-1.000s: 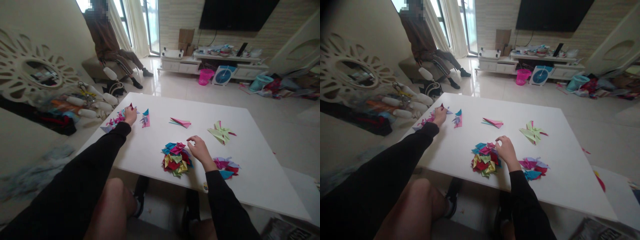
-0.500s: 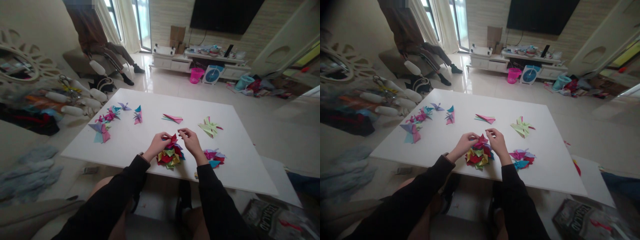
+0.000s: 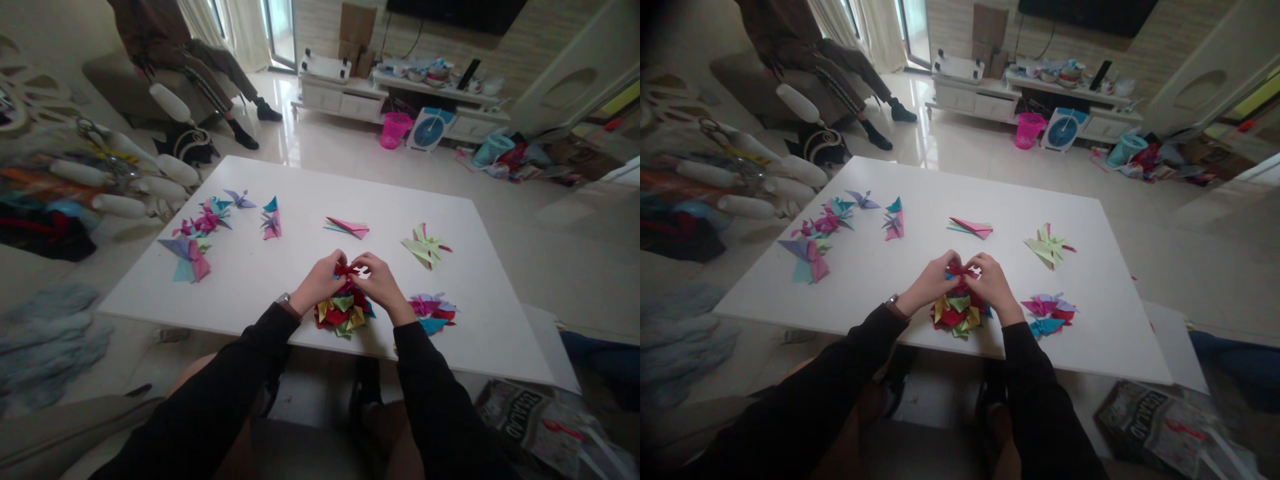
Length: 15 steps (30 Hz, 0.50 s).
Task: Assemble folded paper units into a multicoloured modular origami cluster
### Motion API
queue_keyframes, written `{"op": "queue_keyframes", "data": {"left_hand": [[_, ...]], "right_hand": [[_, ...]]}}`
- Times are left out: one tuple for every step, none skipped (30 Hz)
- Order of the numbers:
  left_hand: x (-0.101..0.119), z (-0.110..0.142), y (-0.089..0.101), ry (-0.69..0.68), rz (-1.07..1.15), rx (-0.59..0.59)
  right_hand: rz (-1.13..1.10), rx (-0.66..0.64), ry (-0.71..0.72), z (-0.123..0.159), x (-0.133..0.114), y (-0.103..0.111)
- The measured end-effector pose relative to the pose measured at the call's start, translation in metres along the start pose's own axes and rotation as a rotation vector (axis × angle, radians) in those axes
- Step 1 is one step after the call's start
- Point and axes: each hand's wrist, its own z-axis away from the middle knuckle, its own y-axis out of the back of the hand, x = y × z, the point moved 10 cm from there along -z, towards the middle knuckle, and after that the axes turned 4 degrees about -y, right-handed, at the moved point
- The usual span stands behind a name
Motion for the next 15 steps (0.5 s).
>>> {"op": "queue_keyframes", "data": {"left_hand": [[-0.001,0.000,0.000,0.002,-0.004,-0.009],[-0.002,0.001,-0.001,0.006,-0.002,-0.016],[-0.003,0.001,-0.002,0.009,0.003,-0.021],[-0.004,0.002,-0.002,0.009,0.008,-0.021],[-0.004,0.002,-0.003,0.007,0.014,-0.019],[-0.004,0.003,-0.003,0.003,0.018,-0.013],[-0.004,0.003,-0.003,-0.001,0.021,-0.004],[-0.003,0.004,-0.003,-0.007,0.027,0.003],[-0.002,0.004,-0.003,-0.015,0.041,0.010],[0.001,0.004,-0.003,-0.023,0.062,0.020],[0.003,0.004,-0.001,-0.031,0.084,0.036],[0.005,0.004,0.001,-0.035,0.102,0.061],[0.006,0.003,0.005,-0.031,0.111,0.092],[0.005,0.003,0.009,-0.017,0.112,0.129],[0.003,0.002,0.014,0.003,0.107,0.170]], "right_hand": [[0.007,-0.008,0.000,0.000,0.001,-0.003],[0.013,-0.017,-0.003,0.000,0.001,-0.005],[0.018,-0.027,-0.006,0.000,0.002,-0.008],[0.024,-0.036,-0.007,0.000,0.001,-0.010],[0.032,-0.042,-0.007,0.001,0.001,-0.012],[0.039,-0.042,-0.004,0.001,0.000,-0.013],[0.045,-0.038,0.001,0.002,-0.001,-0.013],[0.051,-0.033,0.008,0.003,-0.002,-0.013],[0.057,-0.027,0.014,0.004,-0.003,-0.013],[0.065,-0.018,0.018,0.004,-0.003,-0.011],[0.077,-0.003,0.018,0.005,-0.002,-0.009],[0.096,0.023,0.009,0.005,0.001,-0.004],[0.125,0.059,-0.011,0.005,0.006,0.003],[0.165,0.102,-0.044,0.006,0.013,0.011],[0.214,0.143,-0.088,0.007,0.022,0.020]]}}
